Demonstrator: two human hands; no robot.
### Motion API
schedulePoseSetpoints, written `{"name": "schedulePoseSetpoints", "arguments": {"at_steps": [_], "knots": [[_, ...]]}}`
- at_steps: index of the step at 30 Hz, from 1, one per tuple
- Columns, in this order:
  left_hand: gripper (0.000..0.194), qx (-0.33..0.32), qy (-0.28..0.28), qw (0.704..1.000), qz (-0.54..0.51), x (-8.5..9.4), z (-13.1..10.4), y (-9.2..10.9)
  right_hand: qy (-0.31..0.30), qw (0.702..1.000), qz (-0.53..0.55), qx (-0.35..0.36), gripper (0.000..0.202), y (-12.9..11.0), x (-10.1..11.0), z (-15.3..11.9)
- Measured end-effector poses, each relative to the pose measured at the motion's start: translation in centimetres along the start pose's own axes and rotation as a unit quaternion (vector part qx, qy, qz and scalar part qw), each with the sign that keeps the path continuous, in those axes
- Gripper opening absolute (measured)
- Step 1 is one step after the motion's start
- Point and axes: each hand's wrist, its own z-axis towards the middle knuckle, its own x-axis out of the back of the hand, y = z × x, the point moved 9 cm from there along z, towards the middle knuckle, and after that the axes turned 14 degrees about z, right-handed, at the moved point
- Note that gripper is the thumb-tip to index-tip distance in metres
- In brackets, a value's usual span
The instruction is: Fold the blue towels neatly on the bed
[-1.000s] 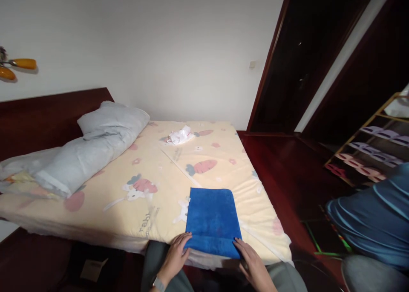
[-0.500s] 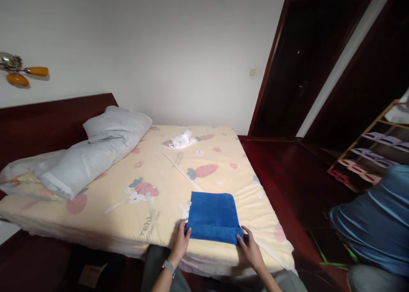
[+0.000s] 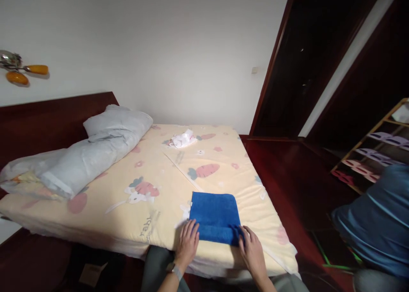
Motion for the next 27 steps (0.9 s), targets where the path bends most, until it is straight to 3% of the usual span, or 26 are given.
{"name": "schedulePoseSetpoints", "arguments": {"at_steps": [2,5,9,16,19,22,27], "knots": [[0.052,-0.099,-0.021,0.995,-0.001,0.5,0.1,2.6,-0.066,0.996,0.004,0.058,0.046,-1.7,-1.5,-0.3],[0.059,-0.153,-0.059,0.986,-0.002,0.2,0.6,4.1,-0.146,0.983,-0.014,0.108,0.055,-2.6,-3.7,-1.2],[0.063,-0.168,-0.092,0.981,-0.016,-0.9,0.8,3.7,-0.172,0.98,-0.028,0.098,0.061,-1.2,-4.7,-1.9],[0.082,-0.176,-0.154,0.972,-0.037,-1.9,0.8,2.5,-0.204,0.976,-0.005,0.072,0.061,-0.2,-4.6,-1.3],[0.085,-0.166,-0.175,0.97,-0.039,-1.9,1.1,1.5,-0.203,0.978,0.016,0.048,0.066,0.4,-4.3,-0.4],[0.076,-0.137,-0.146,0.978,-0.062,-0.9,1.4,0.1,-0.169,0.983,0.063,0.022,0.06,0.6,-3.3,0.6],[0.041,0.029,-0.067,0.984,-0.162,0.7,0.5,-4.1,-0.114,0.977,0.17,-0.064,0.041,0.4,-0.3,-0.2]]}}
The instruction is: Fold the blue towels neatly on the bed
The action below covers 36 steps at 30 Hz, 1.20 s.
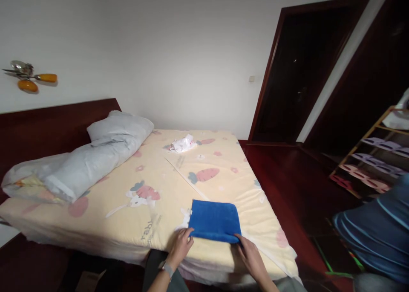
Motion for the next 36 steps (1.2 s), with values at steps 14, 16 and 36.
{"name": "schedulePoseSetpoints", "arguments": {"at_steps": [14,16,36], "knots": [[0.031,0.147,0.081,0.982,-0.085,-2.0,-1.4,-3.6,0.057,0.984,0.046,-0.164,0.047,3.3,0.1,-1.0],[0.035,0.141,0.073,0.985,-0.072,-1.8,-1.3,-3.2,0.058,0.987,0.002,-0.146,0.047,3.0,0.1,-0.7],[0.045,0.077,-0.082,0.983,-0.148,-1.3,1.1,-2.7,-0.001,0.997,0.055,-0.049,0.047,2.3,0.2,-0.1]]}}
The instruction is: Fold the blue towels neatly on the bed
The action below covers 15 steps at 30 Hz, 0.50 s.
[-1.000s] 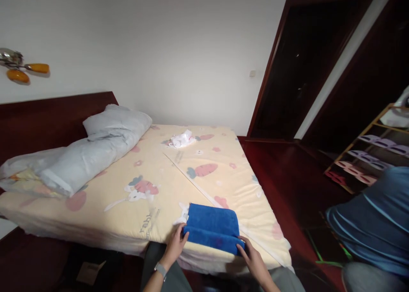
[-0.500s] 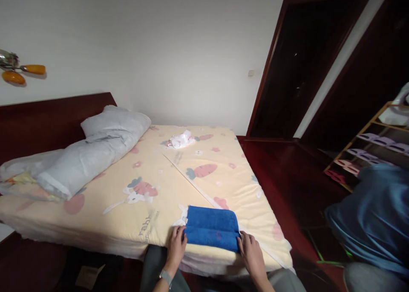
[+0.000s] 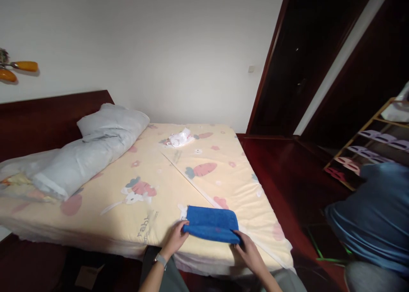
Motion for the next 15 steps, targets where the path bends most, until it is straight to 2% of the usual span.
{"name": "schedulePoseSetpoints", "arguments": {"at_steps": [2,4,7,10,12,13,15], "knots": [[0.038,0.038,0.007,0.998,-0.055,-0.3,0.8,-1.0,0.012,0.997,0.049,-0.055,0.045,0.6,0.5,1.3],[0.039,0.067,0.029,0.993,-0.089,-0.6,1.7,-1.8,0.028,0.99,0.086,-0.106,0.046,1.5,0.8,2.5],[0.042,0.094,0.096,0.987,-0.084,-0.6,3.0,-2.6,0.062,0.985,0.092,-0.129,0.046,2.1,1.0,4.1],[0.041,0.118,0.162,0.979,-0.041,-0.1,3.5,-2.9,0.12,0.988,0.042,-0.092,0.049,1.7,1.6,4.9],[0.04,0.108,0.194,0.975,0.002,0.3,3.1,-2.3,0.154,0.986,-0.025,-0.052,0.049,0.8,2.1,4.6],[0.039,0.088,0.2,0.975,0.031,0.5,2.8,-1.6,0.152,0.986,-0.062,-0.025,0.047,0.3,2.0,4.4],[0.039,0.02,0.179,0.978,0.104,0.2,2.3,0.2,0.1,0.987,-0.12,0.045,0.044,-0.9,0.9,3.9]]}}
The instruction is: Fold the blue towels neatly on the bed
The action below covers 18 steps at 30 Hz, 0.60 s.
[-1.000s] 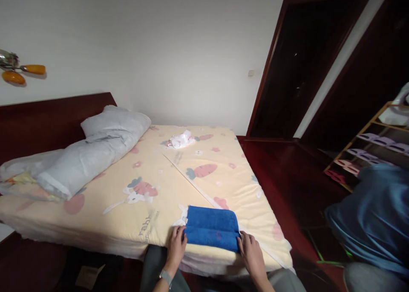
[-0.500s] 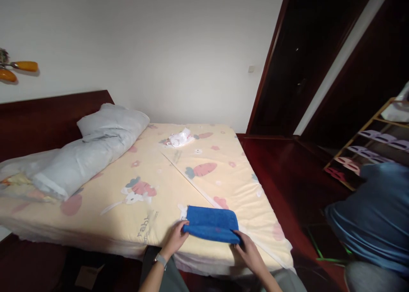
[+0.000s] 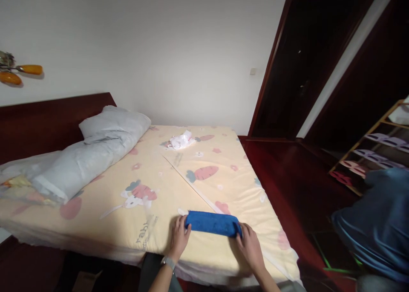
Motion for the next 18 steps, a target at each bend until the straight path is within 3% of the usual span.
{"name": "schedulePoseSetpoints", "arguments": {"at_steps": [2,4,8,11,15,18], "knots": [[0.047,-0.091,-0.047,0.993,0.06,-0.4,-0.7,1.8,-0.07,0.995,-0.025,0.07,0.05,-1.0,-1.2,-0.6],[0.06,-0.147,-0.092,0.98,0.1,-0.9,-0.9,2.7,-0.11,0.988,-0.042,0.096,0.056,-1.0,-1.9,-0.9],[0.067,-0.158,-0.13,0.976,0.081,-1.2,1.0,2.6,-0.102,0.991,-0.032,0.077,0.054,-0.1,-1.9,0.5],[0.057,-0.102,-0.145,0.984,0.0,-1.2,3.6,1.7,-0.078,0.997,0.021,0.01,0.051,0.6,-1.3,2.6],[0.03,0.082,-0.185,0.97,-0.136,-2.6,6.3,-0.7,-0.106,0.981,0.102,-0.123,0.041,2.0,-1.6,5.5],[0.036,0.154,-0.202,0.947,-0.195,-3.9,7.5,-1.3,-0.097,0.973,0.102,-0.181,0.037,2.9,-1.8,7.1]]}}
